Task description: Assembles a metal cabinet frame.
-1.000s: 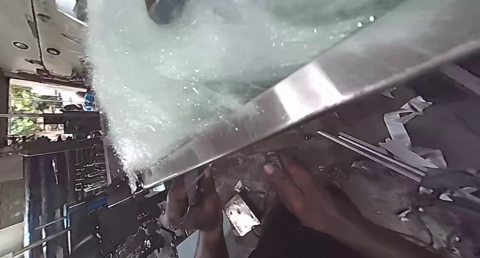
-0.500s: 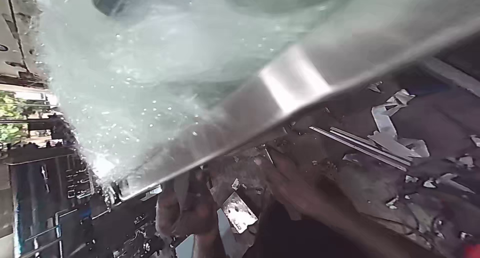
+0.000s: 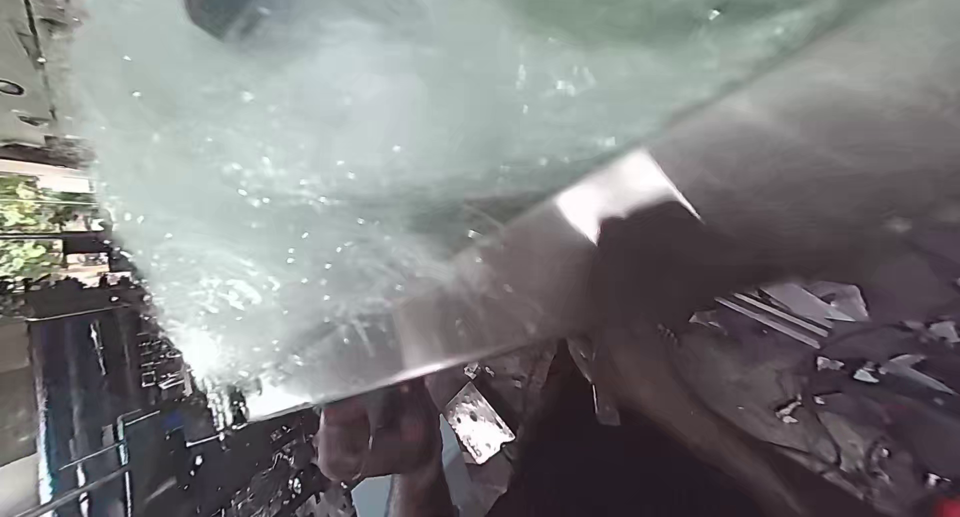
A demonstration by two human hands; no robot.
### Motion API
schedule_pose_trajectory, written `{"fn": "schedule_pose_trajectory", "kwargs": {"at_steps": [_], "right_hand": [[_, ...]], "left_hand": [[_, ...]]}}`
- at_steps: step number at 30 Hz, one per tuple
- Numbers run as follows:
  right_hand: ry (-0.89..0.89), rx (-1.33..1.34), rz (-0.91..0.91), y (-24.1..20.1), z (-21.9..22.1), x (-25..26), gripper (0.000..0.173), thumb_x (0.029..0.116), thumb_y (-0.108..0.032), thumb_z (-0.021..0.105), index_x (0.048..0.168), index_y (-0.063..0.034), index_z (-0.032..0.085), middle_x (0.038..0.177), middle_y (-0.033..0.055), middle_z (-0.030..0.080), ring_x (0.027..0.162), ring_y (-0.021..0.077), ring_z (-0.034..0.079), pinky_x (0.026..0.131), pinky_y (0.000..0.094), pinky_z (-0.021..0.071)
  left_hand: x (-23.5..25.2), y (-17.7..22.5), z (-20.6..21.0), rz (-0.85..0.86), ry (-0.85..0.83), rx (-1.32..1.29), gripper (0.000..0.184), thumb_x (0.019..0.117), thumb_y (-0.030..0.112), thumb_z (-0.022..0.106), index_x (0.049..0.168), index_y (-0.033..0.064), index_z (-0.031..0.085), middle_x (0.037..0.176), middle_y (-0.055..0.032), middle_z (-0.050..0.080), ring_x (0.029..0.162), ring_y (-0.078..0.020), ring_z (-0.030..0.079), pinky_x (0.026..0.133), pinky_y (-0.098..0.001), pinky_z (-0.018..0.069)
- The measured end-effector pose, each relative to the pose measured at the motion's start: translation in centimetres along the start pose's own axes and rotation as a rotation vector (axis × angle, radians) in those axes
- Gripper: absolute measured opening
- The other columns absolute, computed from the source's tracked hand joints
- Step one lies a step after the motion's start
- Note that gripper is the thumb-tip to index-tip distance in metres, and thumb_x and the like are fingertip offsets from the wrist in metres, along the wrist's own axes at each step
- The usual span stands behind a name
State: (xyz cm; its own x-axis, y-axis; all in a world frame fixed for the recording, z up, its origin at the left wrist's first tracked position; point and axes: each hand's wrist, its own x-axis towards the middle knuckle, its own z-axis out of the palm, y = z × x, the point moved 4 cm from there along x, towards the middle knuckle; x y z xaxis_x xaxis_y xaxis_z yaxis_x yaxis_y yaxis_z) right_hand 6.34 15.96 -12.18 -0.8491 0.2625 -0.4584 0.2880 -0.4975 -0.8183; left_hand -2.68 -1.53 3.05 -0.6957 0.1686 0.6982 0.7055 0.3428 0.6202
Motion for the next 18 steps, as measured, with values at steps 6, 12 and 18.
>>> {"fn": "schedule_pose_trajectory", "kwargs": {"at_steps": [6, 12, 18], "right_hand": [[-0.182, -0.200, -0.063, -2.0, 0.9, -0.3, 0.043, 0.1038, -0.057, 0.043, 0.117, -0.0192, 0.060, 0.066, -0.0065, 0.049, 0.049, 0.0079, 0.048, 0.044, 0.0284, 0.0454], [-0.210, -0.124, -0.158, -3.2, 3.2, -1.4, 0.043, 0.1055, -0.054, 0.045, 0.119, -0.0164, 0.059, 0.070, -0.0070, 0.053, 0.054, 0.0053, 0.052, 0.048, 0.0265, 0.0494], [-0.091, 0.162, -0.220, -4.9, 3.1, -2.1, 0.033, 0.1041, -0.050, 0.052, 0.110, -0.0179, 0.057, 0.064, -0.0095, 0.049, 0.045, 0.0022, 0.046, 0.039, 0.0204, 0.0443]], "left_hand": [[0.9, 0.4, 0.9, 0.024, 0.007, 0.028, 0.011, 0.0894, 0.007, 0.078, 0.094, 0.0106, 0.069, 0.085, 0.0025, 0.073, 0.073, -0.0116, 0.072, 0.064, -0.0292, 0.0649], [0.4, 0.2, 0.4, 0.009, 0.034, 0.024, 0.016, 0.0844, 0.003, 0.081, 0.093, 0.0114, 0.070, 0.084, 0.0019, 0.073, 0.070, -0.0127, 0.072, 0.065, -0.0309, 0.0656], [0.5, 0.2, -0.7, 0.004, 0.004, 0.059, 0.017, 0.0850, 0.006, 0.080, 0.093, 0.0162, 0.070, 0.087, 0.0065, 0.074, 0.074, -0.0100, 0.073, 0.066, -0.0293, 0.0662]]}}
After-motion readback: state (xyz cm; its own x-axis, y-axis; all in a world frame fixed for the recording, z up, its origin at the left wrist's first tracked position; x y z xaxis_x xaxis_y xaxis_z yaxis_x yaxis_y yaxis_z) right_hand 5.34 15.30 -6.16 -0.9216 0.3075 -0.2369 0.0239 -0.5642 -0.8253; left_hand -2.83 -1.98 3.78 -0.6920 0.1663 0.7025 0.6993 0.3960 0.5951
